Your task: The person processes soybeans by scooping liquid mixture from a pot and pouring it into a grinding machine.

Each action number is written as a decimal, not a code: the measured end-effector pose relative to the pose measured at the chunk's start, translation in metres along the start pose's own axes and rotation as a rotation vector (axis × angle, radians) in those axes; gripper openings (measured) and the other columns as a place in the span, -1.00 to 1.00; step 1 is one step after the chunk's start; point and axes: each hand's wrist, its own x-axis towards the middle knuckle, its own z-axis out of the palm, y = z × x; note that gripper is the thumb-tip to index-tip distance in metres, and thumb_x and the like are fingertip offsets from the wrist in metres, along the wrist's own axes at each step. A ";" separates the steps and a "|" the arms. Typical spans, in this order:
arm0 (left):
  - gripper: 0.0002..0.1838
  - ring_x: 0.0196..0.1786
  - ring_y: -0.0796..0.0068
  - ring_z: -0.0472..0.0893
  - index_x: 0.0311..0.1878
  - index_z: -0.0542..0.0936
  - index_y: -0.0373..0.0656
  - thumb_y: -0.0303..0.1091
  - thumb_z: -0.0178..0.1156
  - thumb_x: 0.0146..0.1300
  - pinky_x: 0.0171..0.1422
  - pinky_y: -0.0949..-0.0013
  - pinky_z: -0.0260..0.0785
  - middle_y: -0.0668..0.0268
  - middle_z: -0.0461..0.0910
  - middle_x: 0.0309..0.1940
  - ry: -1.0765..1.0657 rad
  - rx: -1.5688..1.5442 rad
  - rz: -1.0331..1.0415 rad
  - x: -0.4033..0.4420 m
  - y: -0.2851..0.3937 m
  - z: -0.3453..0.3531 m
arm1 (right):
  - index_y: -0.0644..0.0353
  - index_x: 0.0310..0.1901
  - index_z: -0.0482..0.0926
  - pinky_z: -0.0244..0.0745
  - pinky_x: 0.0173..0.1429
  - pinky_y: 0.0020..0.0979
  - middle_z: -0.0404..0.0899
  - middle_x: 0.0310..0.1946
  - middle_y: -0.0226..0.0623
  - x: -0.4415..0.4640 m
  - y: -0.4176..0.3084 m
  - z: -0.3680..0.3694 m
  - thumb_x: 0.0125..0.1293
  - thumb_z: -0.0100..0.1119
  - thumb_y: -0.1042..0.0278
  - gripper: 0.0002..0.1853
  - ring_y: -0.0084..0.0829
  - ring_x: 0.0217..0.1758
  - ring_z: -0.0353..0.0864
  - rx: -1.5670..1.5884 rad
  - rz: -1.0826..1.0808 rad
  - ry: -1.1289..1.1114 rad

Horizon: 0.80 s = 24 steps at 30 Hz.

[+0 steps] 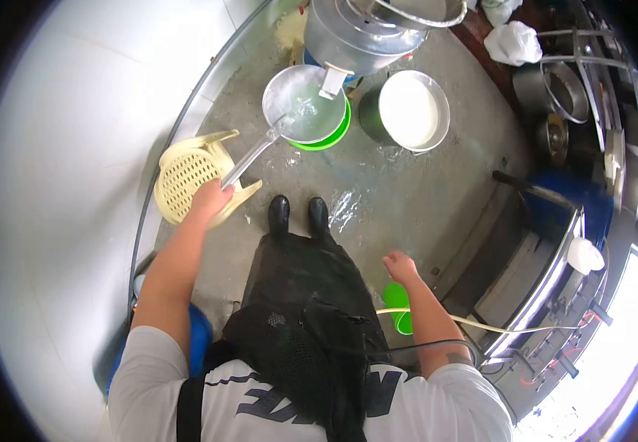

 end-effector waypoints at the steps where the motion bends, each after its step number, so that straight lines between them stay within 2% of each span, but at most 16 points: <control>1: -0.44 -0.03 -0.17 0.75 -0.01 0.72 -0.31 0.11 0.22 0.39 0.14 -0.06 0.55 -0.11 0.76 -0.16 -0.003 0.024 0.028 0.007 -0.006 0.000 | 0.21 0.07 0.70 0.69 -0.02 -0.16 0.79 -0.23 -0.10 0.001 0.008 0.012 0.42 0.22 -0.07 -0.52 -0.22 -0.25 0.84 0.009 0.039 0.010; 3: -0.44 -0.02 -0.16 0.75 -0.03 0.72 -0.30 0.11 0.22 0.40 0.14 -0.06 0.55 -0.11 0.76 -0.16 -0.020 0.068 0.048 0.019 -0.012 0.001 | 0.21 0.07 0.70 0.69 0.00 -0.16 0.80 -0.23 -0.10 0.004 0.013 0.029 0.42 0.22 -0.07 -0.52 -0.21 -0.24 0.84 0.035 0.090 0.013; 5: -0.46 0.00 -0.13 0.74 -0.04 0.70 -0.29 0.11 0.21 0.40 0.16 -0.06 0.54 -0.10 0.76 -0.13 -0.079 0.107 0.046 0.021 -0.010 -0.002 | 0.16 0.07 0.71 0.63 0.18 -0.09 0.79 -0.11 -0.05 -0.003 0.002 0.037 0.40 0.20 -0.13 -0.50 -0.04 0.01 0.79 0.044 0.093 -0.070; 8: -0.46 0.01 -0.13 0.74 0.00 0.68 -0.28 0.12 0.20 0.41 0.17 -0.06 0.53 -0.08 0.76 -0.11 -0.052 0.088 0.026 0.033 -0.013 0.009 | 0.16 0.08 0.71 0.62 0.18 -0.08 0.79 -0.11 -0.05 -0.012 -0.018 0.052 0.41 0.19 -0.12 -0.50 -0.02 0.02 0.78 0.119 0.050 -0.025; 14: -0.49 0.03 -0.08 0.73 0.08 0.62 -0.25 0.07 0.20 0.45 0.19 -0.06 0.53 -0.09 0.74 -0.10 -0.081 0.204 0.090 0.060 -0.030 0.010 | 0.16 0.11 0.70 0.65 0.07 -0.15 0.79 -0.25 -0.11 -0.021 -0.051 0.066 0.42 0.21 -0.08 -0.52 -0.14 -0.12 0.82 0.292 0.051 -0.056; 17: -0.50 0.08 -0.07 0.71 0.12 0.61 -0.22 0.06 0.22 0.44 0.22 -0.05 0.53 -0.08 0.73 -0.06 -0.084 0.354 0.158 0.059 -0.032 0.002 | 0.15 0.12 0.69 0.66 0.02 -0.19 0.79 -0.31 -0.14 -0.023 -0.049 0.066 0.42 0.24 -0.07 -0.53 -0.21 -0.18 0.82 0.266 0.035 -0.035; 20: -0.41 0.27 -0.01 0.62 0.33 0.52 -0.15 0.04 0.32 0.40 0.37 -0.06 0.46 0.07 0.63 0.22 -0.033 0.476 0.071 0.058 -0.031 0.001 | 0.15 0.13 0.69 0.66 0.01 -0.20 0.79 -0.30 -0.14 -0.025 -0.038 0.070 0.43 0.25 -0.06 -0.53 -0.23 -0.21 0.82 0.311 0.042 -0.032; 24: -0.32 0.41 0.06 0.52 0.44 0.46 -0.14 0.03 0.35 0.38 0.46 -0.19 0.34 0.10 0.53 0.34 -0.036 0.474 -0.017 0.046 -0.020 -0.003 | 0.16 0.13 0.69 0.66 0.01 -0.20 0.79 -0.31 -0.16 -0.025 -0.014 0.072 0.43 0.27 -0.06 -0.53 -0.25 -0.23 0.82 0.346 0.052 -0.026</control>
